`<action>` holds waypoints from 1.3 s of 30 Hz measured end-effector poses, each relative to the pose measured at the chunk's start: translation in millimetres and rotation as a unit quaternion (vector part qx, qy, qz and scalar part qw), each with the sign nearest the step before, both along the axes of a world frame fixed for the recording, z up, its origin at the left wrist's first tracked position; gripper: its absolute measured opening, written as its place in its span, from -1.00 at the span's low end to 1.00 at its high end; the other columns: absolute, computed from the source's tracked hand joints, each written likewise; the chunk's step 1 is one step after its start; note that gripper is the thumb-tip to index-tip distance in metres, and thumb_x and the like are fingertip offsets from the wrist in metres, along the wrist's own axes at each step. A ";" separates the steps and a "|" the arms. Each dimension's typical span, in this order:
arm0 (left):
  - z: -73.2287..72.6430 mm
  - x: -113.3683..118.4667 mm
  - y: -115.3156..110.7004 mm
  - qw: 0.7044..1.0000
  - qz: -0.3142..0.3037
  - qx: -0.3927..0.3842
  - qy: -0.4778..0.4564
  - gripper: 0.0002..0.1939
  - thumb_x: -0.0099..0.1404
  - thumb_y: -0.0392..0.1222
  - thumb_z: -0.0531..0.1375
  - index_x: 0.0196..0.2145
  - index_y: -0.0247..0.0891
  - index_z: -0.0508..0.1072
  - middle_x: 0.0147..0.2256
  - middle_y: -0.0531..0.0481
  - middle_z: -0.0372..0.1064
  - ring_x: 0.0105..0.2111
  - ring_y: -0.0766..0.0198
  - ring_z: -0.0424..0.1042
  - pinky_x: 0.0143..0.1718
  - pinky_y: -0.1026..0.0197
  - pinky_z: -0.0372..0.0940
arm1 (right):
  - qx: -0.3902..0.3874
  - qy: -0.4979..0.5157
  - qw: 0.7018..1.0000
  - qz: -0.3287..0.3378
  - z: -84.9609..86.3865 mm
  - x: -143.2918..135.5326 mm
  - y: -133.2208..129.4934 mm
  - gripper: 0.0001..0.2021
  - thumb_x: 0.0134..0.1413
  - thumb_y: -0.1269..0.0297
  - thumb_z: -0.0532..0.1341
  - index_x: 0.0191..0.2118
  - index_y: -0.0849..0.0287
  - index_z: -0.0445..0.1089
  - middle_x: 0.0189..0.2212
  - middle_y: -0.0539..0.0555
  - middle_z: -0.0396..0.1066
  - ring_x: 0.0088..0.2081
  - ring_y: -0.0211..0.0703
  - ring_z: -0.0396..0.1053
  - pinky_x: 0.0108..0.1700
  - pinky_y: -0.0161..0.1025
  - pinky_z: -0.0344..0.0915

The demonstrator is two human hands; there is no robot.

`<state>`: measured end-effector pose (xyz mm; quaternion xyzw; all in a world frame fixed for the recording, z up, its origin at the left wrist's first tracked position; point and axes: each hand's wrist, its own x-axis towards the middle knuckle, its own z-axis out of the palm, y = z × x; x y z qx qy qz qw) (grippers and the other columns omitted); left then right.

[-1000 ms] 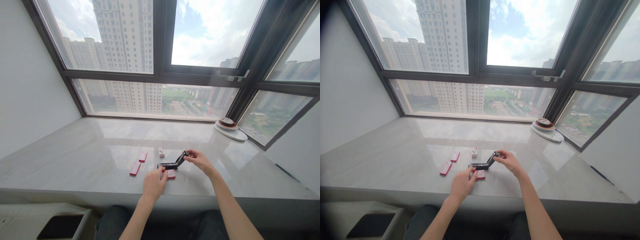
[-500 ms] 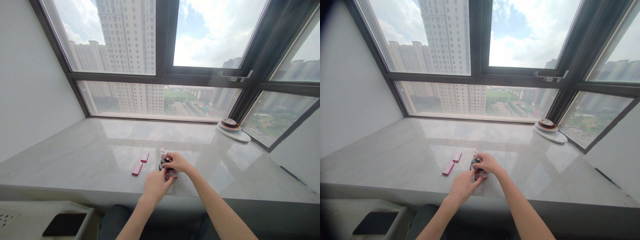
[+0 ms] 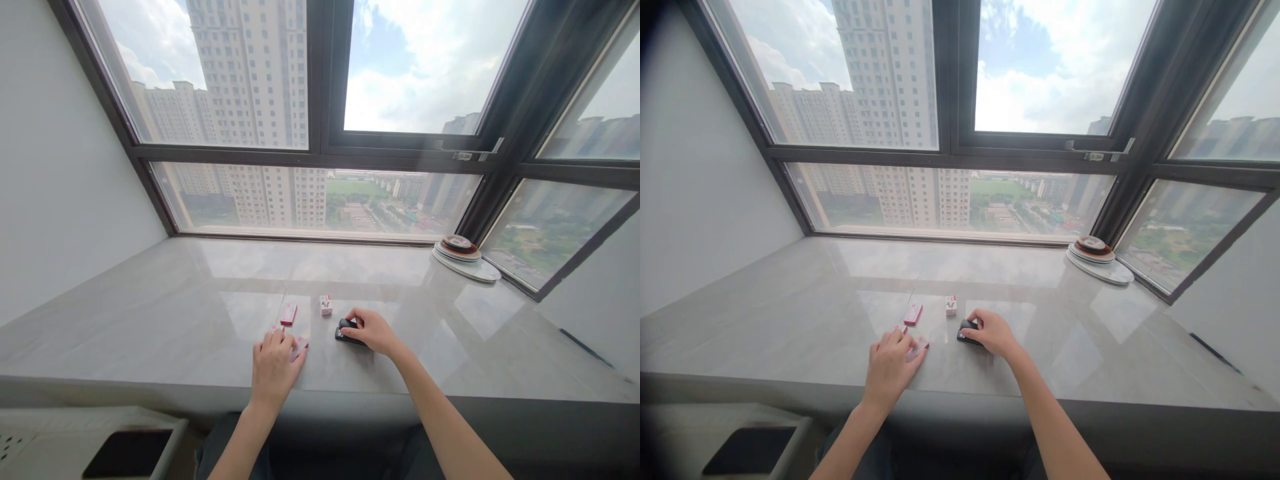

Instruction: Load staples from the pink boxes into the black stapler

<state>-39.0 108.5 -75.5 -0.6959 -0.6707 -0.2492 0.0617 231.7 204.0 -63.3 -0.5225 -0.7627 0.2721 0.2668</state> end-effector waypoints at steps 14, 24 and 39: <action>-34.8 -17.2 48.9 0.993 -0.037 -0.002 -0.114 -0.40 0.39 -0.09 0.12 0.35 -0.12 0.14 0.37 -0.11 0.07 0.40 0.04 -0.03 0.31 -0.02 0.10 | 0.020 -0.064 0.996 -0.053 6.4 0.0 -16.8 -0.74 0.10 0.05 0.26 -0.17 0.06 0.54 -0.50 0.00 0.40 -0.43 -0.17 0.31 -0.39 -0.27 -0.01; -32.5 68.3 85.1 0.995 -0.057 0.003 -0.082 -0.38 0.48 -0.03 0.02 0.42 -0.18 0.03 0.37 -0.21 0.06 0.38 -0.07 0.01 0.34 -0.13 0.00 | -0.034 0.021 0.987 -0.157 -18.0 3.6 -39.8 -0.44 0.29 -0.24 -0.02 -0.48 0.10 0.38 -0.56 0.05 0.39 -0.46 -0.11 0.33 -0.41 -0.26 0.07; -35.6 31.4 27.2 0.995 -0.022 0.005 -0.093 -0.56 0.51 -0.06 -0.04 0.28 -0.09 0.26 0.33 -0.15 0.11 0.36 -0.01 0.04 0.30 -0.11 0.13 | -0.097 0.218 0.970 -0.038 -37.6 -88.4 -39.0 -0.51 0.30 -0.19 0.03 -0.11 0.13 0.47 -0.46 0.05 0.43 -0.54 -0.18 0.38 -0.49 -0.28 0.30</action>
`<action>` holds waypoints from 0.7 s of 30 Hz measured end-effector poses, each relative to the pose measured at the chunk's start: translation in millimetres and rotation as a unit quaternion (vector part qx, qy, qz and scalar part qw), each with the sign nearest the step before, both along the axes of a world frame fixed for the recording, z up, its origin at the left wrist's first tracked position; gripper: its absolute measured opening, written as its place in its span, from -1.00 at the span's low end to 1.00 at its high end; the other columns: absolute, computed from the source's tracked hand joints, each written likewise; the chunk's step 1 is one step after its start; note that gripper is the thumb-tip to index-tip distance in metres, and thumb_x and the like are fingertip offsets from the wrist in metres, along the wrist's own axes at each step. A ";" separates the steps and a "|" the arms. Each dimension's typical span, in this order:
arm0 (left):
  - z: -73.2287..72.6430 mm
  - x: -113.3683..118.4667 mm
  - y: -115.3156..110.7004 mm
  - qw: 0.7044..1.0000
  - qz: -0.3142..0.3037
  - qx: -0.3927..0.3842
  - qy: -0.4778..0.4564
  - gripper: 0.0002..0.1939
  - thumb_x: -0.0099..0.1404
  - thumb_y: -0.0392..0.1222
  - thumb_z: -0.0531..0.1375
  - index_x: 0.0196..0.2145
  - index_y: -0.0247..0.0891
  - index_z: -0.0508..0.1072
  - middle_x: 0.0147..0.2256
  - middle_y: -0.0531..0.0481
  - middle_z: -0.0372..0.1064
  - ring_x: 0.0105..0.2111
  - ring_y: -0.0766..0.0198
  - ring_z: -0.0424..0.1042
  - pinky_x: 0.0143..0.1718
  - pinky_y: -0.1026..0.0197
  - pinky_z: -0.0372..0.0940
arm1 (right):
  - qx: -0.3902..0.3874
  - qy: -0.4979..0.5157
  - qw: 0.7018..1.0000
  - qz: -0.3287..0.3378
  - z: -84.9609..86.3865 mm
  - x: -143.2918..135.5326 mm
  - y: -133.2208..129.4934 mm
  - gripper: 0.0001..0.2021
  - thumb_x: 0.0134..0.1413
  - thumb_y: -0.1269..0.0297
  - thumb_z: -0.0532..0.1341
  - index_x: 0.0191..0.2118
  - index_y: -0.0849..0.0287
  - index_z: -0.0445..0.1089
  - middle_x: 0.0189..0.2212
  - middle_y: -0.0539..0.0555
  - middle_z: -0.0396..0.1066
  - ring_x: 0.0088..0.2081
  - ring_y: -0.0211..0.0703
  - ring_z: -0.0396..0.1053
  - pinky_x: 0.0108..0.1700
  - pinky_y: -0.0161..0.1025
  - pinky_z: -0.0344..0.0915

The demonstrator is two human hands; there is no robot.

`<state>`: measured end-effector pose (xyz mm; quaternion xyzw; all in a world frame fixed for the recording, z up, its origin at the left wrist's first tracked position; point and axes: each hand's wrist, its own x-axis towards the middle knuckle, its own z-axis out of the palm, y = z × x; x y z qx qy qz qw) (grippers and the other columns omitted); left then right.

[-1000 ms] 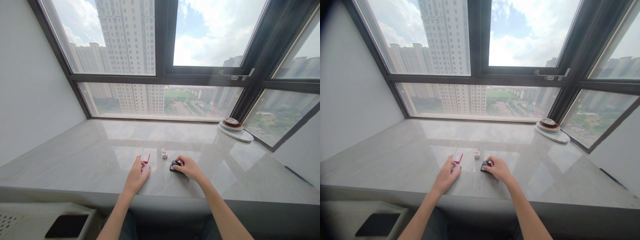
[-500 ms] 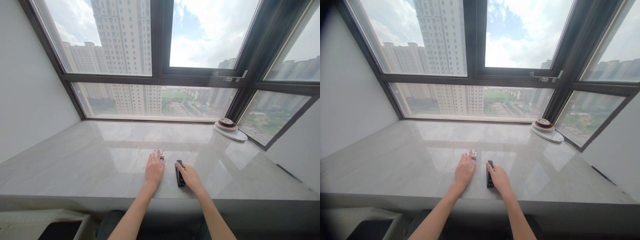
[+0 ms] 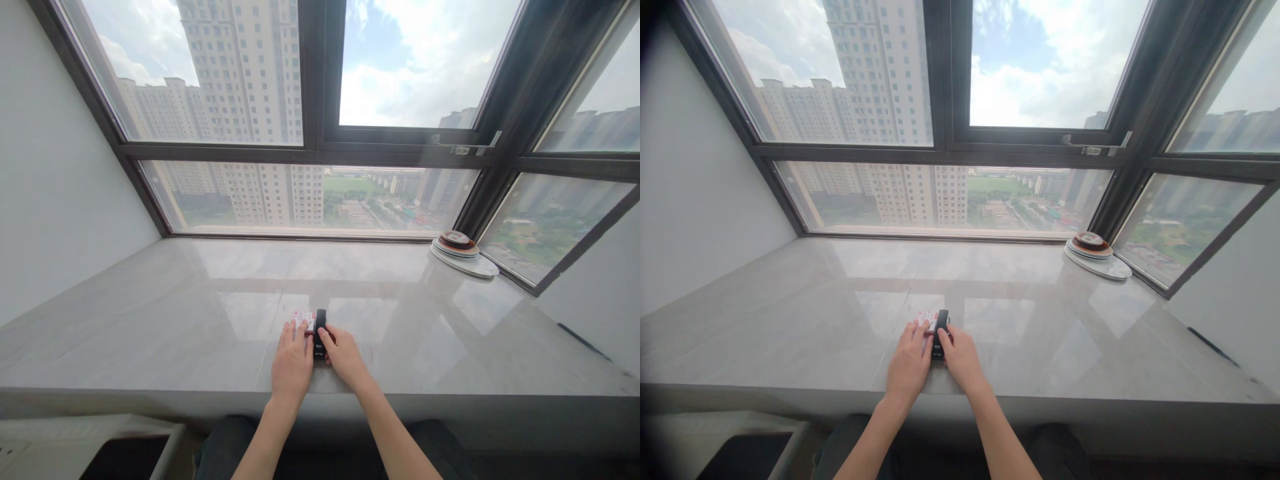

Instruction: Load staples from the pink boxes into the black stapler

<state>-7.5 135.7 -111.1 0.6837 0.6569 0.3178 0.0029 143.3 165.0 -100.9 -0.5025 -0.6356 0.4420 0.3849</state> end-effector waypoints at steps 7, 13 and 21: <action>-3.8 -88.4 10.6 1.000 -0.017 -0.004 0.000 -0.56 0.51 -0.11 -0.06 0.28 -0.09 0.25 0.33 -0.06 0.15 0.38 0.07 0.01 0.32 -0.10 0.12 | -0.003 0.023 0.997 0.077 -0.8 -80.1 4.9 -0.58 0.36 -0.05 0.00 0.05 0.10 0.41 -0.34 0.06 0.48 -0.49 -0.19 0.38 -0.43 -0.27 0.29; -1.9 -143.7 35.4 0.999 -0.042 0.006 -0.007 -0.58 0.51 -0.13 -0.10 0.22 -0.13 0.30 0.28 -0.05 0.22 0.33 0.16 0.12 0.36 -0.03 0.05 | 0.057 -0.150 0.986 0.040 4.8 -127.9 19.9 -0.79 0.26 0.16 0.11 -0.11 0.11 0.40 -0.29 0.05 0.44 -0.30 -0.13 0.35 -0.25 -0.25 0.18; -10.0 -163.0 53.5 0.999 -0.010 0.020 -0.033 -0.60 0.48 -0.16 -0.07 0.18 -0.15 0.33 0.20 -0.08 0.29 0.28 0.12 0.19 0.31 -0.04 0.13 | 0.078 -0.194 0.978 0.027 3.3 -152.6 35.1 -0.74 0.28 0.07 0.07 -0.08 0.09 0.34 -0.23 0.07 0.40 -0.24 -0.09 0.32 -0.25 -0.24 0.10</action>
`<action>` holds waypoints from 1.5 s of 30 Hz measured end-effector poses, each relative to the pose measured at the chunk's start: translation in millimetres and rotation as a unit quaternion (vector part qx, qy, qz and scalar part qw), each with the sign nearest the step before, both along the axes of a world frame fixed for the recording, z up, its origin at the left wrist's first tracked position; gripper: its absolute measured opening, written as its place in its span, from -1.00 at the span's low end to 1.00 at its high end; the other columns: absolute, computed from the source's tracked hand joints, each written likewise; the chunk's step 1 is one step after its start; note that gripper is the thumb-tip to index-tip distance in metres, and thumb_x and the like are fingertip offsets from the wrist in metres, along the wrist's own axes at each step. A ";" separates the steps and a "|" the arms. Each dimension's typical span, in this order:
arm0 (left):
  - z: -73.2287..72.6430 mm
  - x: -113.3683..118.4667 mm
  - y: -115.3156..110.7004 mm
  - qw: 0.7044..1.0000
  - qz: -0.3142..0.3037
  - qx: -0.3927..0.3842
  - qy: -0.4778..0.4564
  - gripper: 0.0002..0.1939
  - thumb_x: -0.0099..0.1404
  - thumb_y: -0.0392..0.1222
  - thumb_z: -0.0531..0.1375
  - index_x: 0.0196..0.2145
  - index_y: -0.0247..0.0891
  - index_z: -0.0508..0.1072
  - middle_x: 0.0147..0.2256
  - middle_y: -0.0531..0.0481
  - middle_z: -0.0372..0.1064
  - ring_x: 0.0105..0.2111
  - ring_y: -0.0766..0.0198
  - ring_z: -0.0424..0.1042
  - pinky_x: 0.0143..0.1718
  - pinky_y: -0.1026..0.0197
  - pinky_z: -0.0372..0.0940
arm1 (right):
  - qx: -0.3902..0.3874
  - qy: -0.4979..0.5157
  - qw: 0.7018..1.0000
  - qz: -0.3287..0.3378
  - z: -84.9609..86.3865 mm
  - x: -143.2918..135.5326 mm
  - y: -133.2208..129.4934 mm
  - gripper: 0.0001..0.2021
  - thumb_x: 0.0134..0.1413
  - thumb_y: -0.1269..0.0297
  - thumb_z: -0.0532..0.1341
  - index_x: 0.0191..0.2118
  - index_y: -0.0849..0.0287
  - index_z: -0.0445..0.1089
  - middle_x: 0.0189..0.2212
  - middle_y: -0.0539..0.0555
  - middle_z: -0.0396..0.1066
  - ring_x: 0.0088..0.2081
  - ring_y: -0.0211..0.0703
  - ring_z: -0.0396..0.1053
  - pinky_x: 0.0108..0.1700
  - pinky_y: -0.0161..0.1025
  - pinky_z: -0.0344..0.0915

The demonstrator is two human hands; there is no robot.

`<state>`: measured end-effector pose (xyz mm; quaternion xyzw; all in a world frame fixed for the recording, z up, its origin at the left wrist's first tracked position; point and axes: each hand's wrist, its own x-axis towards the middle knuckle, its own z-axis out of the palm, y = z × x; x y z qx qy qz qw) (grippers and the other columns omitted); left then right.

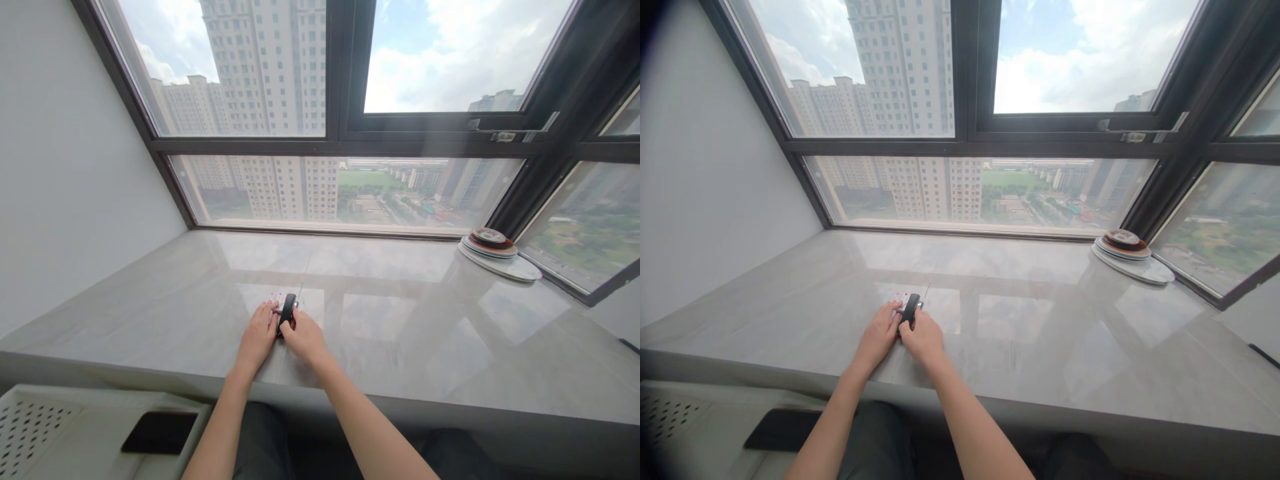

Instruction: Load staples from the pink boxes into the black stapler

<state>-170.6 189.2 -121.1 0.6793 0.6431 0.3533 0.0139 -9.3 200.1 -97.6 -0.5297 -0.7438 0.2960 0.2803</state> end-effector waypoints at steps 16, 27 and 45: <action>2.8 4.7 -2.7 0.999 0.020 0.027 -0.034 -0.57 0.48 -0.14 -0.03 0.24 -0.15 0.31 0.17 -0.10 0.32 0.20 0.08 0.30 0.26 -0.03 0.19 | -0.059 0.111 0.991 0.043 -3.8 14.3 5.6 -0.60 0.32 0.04 0.04 0.15 0.10 0.29 -0.29 0.00 0.42 -0.42 -0.21 0.38 -0.36 -0.28 0.29; 31.2 31.3 -38.1 0.983 0.091 0.128 -0.097 -0.60 0.49 -0.17 -0.02 0.22 -0.17 0.31 0.21 -0.10 0.32 0.31 0.02 0.16 0.36 -0.20 -0.03 | 0.127 -0.044 0.980 -0.149 -25.2 209.6 -38.8 -0.42 0.29 0.16 0.02 0.38 0.15 0.15 0.26 0.16 0.26 0.34 0.02 0.06 0.36 -0.05 0.03; 8.3 170.5 -47.6 0.971 -0.114 -0.082 0.193 -0.39 0.50 0.15 -0.10 0.42 -0.01 0.04 0.44 0.00 -0.15 0.43 0.02 -0.21 0.39 -0.18 -0.23 | 0.071 -0.335 0.923 -0.175 -25.4 228.7 -62.7 -0.32 0.37 -0.16 -0.19 0.49 -0.07 -0.20 0.49 -0.03 -0.31 0.46 0.22 -0.51 0.36 0.30 -0.48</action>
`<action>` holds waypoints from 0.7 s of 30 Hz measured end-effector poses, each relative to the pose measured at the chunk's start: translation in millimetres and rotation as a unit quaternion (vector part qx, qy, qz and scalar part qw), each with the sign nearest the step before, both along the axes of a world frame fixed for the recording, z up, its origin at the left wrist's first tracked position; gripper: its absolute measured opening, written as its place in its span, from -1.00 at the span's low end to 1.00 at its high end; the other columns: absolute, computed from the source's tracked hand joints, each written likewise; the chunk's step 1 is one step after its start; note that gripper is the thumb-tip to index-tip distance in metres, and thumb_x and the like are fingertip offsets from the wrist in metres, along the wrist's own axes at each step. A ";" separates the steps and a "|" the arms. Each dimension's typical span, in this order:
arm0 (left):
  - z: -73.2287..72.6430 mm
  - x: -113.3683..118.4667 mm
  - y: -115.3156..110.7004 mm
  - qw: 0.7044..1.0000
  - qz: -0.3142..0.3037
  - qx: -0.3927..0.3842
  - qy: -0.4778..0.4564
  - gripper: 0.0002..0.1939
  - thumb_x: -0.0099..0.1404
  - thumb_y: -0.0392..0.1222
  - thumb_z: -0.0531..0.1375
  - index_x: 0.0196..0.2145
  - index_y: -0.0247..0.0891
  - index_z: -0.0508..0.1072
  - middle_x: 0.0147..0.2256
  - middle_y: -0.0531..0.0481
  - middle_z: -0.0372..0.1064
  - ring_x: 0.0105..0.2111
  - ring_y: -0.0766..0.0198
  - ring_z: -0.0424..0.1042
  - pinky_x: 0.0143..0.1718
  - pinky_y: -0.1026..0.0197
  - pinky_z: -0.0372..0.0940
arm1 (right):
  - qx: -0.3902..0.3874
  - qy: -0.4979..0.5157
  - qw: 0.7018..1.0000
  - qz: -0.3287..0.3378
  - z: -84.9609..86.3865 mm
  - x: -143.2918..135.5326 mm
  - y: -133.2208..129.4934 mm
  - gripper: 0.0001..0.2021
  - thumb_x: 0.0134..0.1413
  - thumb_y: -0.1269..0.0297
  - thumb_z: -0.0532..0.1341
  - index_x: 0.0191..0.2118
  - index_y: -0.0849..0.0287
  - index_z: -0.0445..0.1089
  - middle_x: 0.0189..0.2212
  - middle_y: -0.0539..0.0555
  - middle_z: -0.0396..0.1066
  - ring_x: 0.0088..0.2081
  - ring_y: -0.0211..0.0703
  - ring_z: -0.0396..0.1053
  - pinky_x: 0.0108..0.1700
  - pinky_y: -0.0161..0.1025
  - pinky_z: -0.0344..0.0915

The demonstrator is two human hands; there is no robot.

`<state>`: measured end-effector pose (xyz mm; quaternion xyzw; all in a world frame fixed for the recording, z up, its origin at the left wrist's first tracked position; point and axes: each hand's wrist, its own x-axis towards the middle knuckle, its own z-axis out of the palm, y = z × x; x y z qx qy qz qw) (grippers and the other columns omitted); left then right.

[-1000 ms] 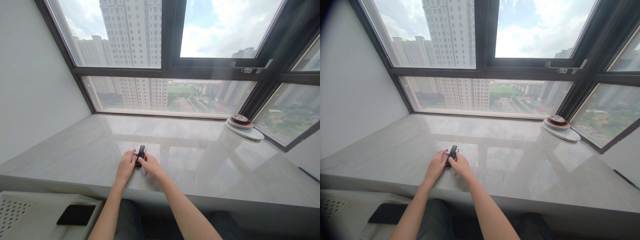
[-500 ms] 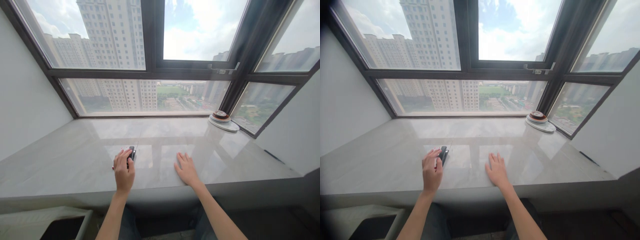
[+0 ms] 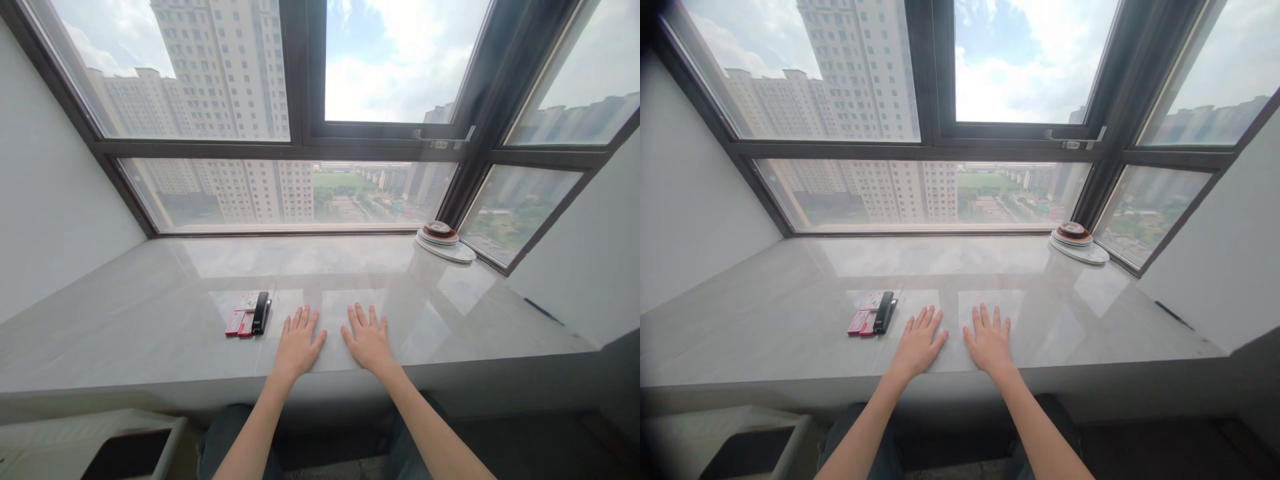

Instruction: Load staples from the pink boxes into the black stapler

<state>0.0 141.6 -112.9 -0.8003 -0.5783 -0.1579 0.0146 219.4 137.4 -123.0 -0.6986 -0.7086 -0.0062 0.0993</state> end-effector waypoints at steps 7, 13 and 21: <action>0.7 1.3 1.5 1.000 0.004 -0.002 0.002 -0.40 0.50 0.14 -0.10 0.41 -0.01 0.05 0.44 0.01 -0.15 0.43 0.03 -0.20 0.39 -0.17 -0.21 | 0.005 -0.003 1.000 -0.001 0.0 -1.3 0.5 -0.34 0.37 -0.15 -0.18 0.48 -0.09 -0.18 0.48 -0.06 -0.30 0.46 0.21 -0.49 0.37 0.29 -0.48; 0.8 0.0 1.2 1.000 -0.002 -0.003 -0.005 -0.40 0.50 0.15 -0.09 0.40 0.00 0.06 0.44 0.01 -0.16 0.43 0.04 -0.20 0.40 -0.17 -0.21 | 0.008 0.004 1.000 -0.002 0.9 -1.2 0.3 -0.35 0.38 -0.12 -0.14 0.48 -0.08 -0.15 0.48 -0.03 -0.29 0.46 0.21 -0.49 0.37 0.29 -0.51; 2.2 1.0 1.1 1.000 -0.005 -0.013 -0.023 -0.40 0.50 0.13 -0.08 0.41 0.00 0.05 0.44 0.01 -0.14 0.43 0.01 -0.21 0.40 -0.20 -0.25 | -0.004 0.015 1.000 -0.006 5.2 -2.2 -1.2 -0.35 0.38 -0.11 -0.13 0.48 -0.09 -0.15 0.48 -0.04 -0.29 0.47 0.19 -0.51 0.37 0.29 -0.50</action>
